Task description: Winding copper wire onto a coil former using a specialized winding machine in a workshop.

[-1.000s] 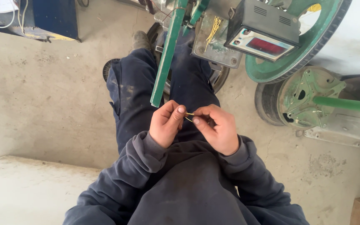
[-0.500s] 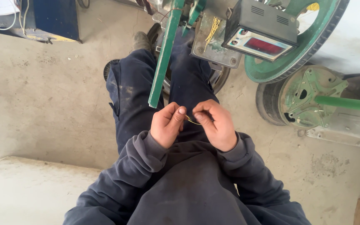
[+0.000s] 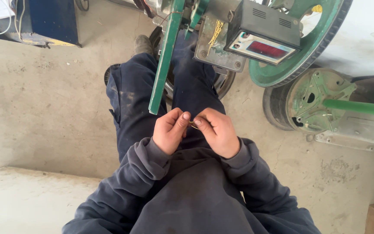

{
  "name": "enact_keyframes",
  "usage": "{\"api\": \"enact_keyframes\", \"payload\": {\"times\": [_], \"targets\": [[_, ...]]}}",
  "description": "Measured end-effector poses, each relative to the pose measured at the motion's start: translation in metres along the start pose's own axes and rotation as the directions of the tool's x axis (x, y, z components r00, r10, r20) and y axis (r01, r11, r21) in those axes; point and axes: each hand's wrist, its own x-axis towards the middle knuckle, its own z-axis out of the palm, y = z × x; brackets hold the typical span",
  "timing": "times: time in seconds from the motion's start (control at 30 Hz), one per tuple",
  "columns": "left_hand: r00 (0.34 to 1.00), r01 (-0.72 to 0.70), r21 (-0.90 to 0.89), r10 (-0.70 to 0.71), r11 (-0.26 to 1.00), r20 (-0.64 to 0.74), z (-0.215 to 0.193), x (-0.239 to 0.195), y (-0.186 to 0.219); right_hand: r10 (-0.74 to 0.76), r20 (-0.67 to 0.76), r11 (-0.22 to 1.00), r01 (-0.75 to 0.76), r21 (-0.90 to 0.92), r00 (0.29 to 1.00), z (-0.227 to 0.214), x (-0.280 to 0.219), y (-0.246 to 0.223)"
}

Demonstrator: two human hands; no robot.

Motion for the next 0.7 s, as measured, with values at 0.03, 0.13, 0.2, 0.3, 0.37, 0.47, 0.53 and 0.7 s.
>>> {"api": "enact_keyframes", "payload": {"times": [0.03,0.13,0.2,0.3,0.37,0.47,0.53,0.7], "targets": [[1.000,0.000,0.000,0.000,1.000,-0.002,0.000,0.001,-0.002,-0.001,0.002,1.000,0.001,0.001,1.000,-0.001,0.000,0.000],[0.995,0.091,-0.107,-0.086,0.990,0.054,0.000,0.004,-0.005,-0.114,-0.042,0.993,0.115,0.015,0.993,-0.007,-0.001,0.002],[0.988,0.150,-0.149,-0.142,0.977,0.061,0.000,0.004,-0.004,-0.105,-0.069,0.993,0.108,0.042,0.992,-0.011,-0.004,0.004],[0.991,0.132,-0.158,-0.127,0.979,0.041,-0.001,0.006,-0.007,-0.069,-0.105,0.998,0.069,-0.010,0.992,-0.009,-0.006,-0.001],[0.992,0.124,-0.160,-0.120,0.979,0.037,-0.001,0.003,-0.009,-0.052,-0.108,0.998,0.054,0.011,0.993,-0.003,-0.010,0.001],[0.994,0.107,-0.161,-0.102,0.981,0.036,0.000,0.003,-0.009,-0.001,-0.106,0.996,0.010,0.085,0.994,0.003,-0.010,0.003],[0.994,0.104,-0.161,-0.099,0.981,0.037,0.000,0.002,-0.010,0.038,-0.094,0.990,-0.024,0.140,0.995,0.006,-0.009,0.005],[0.996,0.080,-0.169,-0.071,0.982,0.059,0.001,0.000,-0.014,0.060,-0.073,0.970,-0.041,0.240,0.996,0.009,-0.007,0.006]]}}
